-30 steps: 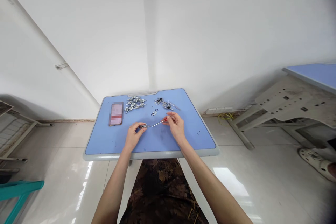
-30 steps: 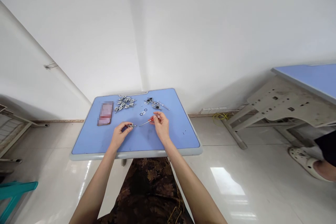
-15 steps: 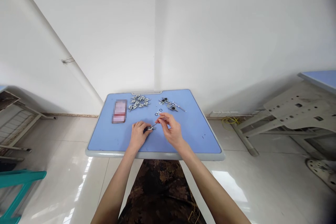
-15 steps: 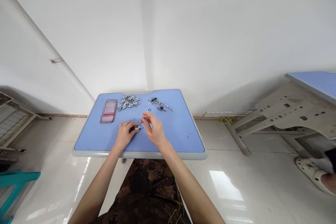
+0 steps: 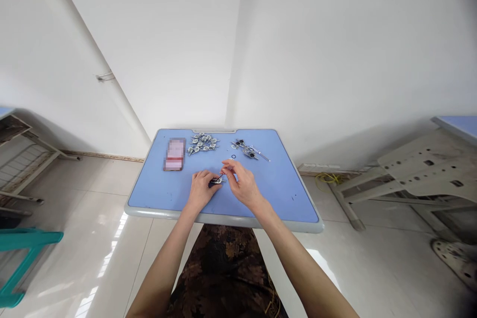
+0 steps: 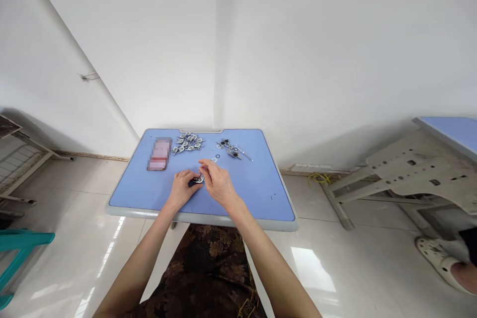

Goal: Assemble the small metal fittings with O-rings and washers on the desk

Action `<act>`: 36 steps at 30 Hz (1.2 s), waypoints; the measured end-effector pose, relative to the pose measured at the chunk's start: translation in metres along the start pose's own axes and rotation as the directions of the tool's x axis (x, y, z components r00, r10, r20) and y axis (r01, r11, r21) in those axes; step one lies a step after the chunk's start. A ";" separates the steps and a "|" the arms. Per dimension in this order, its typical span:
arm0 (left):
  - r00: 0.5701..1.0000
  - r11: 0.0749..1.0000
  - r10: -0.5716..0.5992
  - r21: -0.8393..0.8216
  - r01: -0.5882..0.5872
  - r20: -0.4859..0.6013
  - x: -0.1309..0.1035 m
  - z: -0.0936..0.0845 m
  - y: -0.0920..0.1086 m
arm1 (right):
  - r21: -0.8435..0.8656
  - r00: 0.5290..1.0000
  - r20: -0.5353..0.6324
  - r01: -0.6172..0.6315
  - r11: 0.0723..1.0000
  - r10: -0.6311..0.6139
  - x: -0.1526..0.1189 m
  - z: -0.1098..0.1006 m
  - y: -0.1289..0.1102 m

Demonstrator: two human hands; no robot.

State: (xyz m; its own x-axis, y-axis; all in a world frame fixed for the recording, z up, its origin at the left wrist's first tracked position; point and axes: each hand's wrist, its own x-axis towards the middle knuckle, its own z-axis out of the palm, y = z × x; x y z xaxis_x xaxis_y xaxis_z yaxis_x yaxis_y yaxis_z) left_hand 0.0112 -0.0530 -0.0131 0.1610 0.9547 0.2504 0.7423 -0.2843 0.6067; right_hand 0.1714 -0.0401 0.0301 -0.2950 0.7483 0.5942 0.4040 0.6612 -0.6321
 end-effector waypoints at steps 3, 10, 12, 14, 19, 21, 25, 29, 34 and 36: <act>1.000 1.000 0.004 0.001 -0.004 -0.014 0.000 0.000 0.001 | -0.010 1.000 0.006 0.006 1.000 -0.006 0.001 0.000 -0.001; 1.000 1.000 0.015 0.007 -0.015 -0.014 -0.001 0.001 0.000 | -0.079 0.998 0.040 0.042 0.996 -0.039 0.002 -0.001 -0.003; 1.000 1.000 0.016 0.006 -0.016 -0.017 -0.001 0.002 0.000 | -0.102 0.996 0.059 0.069 0.992 -0.063 0.003 -0.002 -0.005; 1.000 1.000 0.015 0.008 -0.014 -0.024 -0.001 0.003 -0.001 | -0.126 0.992 0.101 0.093 0.988 -0.080 0.006 -0.004 -0.008; 0.999 1.000 -0.003 0.001 0.003 -0.045 0.001 0.006 -0.002 | -0.200 0.961 0.269 0.116 0.973 -0.059 0.017 -0.010 -0.020; 0.999 1.000 -0.005 -0.005 0.005 -0.053 0.001 0.007 -0.002 | -0.218 0.948 0.314 0.130 0.967 -0.056 0.021 -0.011 -0.023; 0.998 1.000 -0.005 0.004 0.005 -0.058 0.002 0.007 -0.002 | -0.289 0.959 0.281 0.116 0.950 -0.031 0.026 -0.007 -0.024; 0.999 1.000 -0.005 0.024 0.006 -0.053 0.001 0.007 -0.001 | -0.389 0.975 0.223 0.104 0.915 -0.016 0.028 -0.001 -0.025; 0.998 1.000 -0.008 0.018 0.009 -0.057 0.002 0.008 0.000 | -0.291 0.964 0.263 0.115 0.950 -0.036 0.031 -0.003 -0.026; 0.998 1.000 -0.006 -0.001 0.006 -0.068 0.002 0.008 0.000 | -0.181 0.959 0.274 0.128 0.975 -0.075 0.032 -0.004 -0.025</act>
State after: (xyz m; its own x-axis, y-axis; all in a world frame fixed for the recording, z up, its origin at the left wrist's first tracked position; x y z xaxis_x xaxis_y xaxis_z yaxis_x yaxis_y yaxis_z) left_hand 0.0165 -0.0507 -0.0186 0.1121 0.9480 0.2978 0.7428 -0.2790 0.6086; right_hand 0.1561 -0.0330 0.0665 -0.5502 0.6826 0.4810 0.5132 0.7308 -0.4501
